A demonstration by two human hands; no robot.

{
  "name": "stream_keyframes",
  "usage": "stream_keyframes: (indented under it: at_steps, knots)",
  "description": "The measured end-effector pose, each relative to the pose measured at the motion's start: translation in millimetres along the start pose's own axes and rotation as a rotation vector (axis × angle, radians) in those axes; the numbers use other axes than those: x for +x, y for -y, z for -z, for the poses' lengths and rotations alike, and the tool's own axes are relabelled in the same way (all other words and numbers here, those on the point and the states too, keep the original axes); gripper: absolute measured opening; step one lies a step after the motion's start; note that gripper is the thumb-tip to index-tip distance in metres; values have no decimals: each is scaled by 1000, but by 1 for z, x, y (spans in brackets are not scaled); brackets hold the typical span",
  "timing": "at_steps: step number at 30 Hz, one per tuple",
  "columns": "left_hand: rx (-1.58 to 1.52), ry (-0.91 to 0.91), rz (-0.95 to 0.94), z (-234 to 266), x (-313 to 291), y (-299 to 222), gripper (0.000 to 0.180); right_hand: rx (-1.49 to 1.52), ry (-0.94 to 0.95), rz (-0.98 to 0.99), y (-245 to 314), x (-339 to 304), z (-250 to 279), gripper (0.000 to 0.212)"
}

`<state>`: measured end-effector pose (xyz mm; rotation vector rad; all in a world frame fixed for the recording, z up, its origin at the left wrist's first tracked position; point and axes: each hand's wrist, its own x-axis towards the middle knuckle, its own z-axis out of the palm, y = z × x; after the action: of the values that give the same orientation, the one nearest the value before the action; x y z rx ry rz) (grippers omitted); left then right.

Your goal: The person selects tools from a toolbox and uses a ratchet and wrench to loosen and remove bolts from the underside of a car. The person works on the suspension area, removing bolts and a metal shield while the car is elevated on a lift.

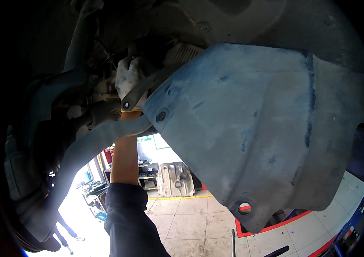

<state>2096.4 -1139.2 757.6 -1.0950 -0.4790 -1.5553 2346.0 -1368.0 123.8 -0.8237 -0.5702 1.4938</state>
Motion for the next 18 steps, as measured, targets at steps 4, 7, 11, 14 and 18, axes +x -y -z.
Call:
stream_keyframes:
  at_steps: [4, 7, 11, 14, 18]
  knots:
    - [-128, 70, 110, -7, -13, 15, 38, -10, -5, -38, 9, -4, -10, 36]
    - [-42, 70, 167, -6, -11, 14, 40, 4, -21, -31, 12, -7, -9, 37]
    - [37, 70, 192, 1, -3, 13, 43, -29, 23, -15, 2, 0, 2, 39]
    - [64, 77, 216, -8, -4, 12, 46, -11, 25, -11, -10, 8, 9, 40]
    - [155, 76, 216, -21, -5, 24, 49, -39, 41, -12, -12, 9, 15, 40]
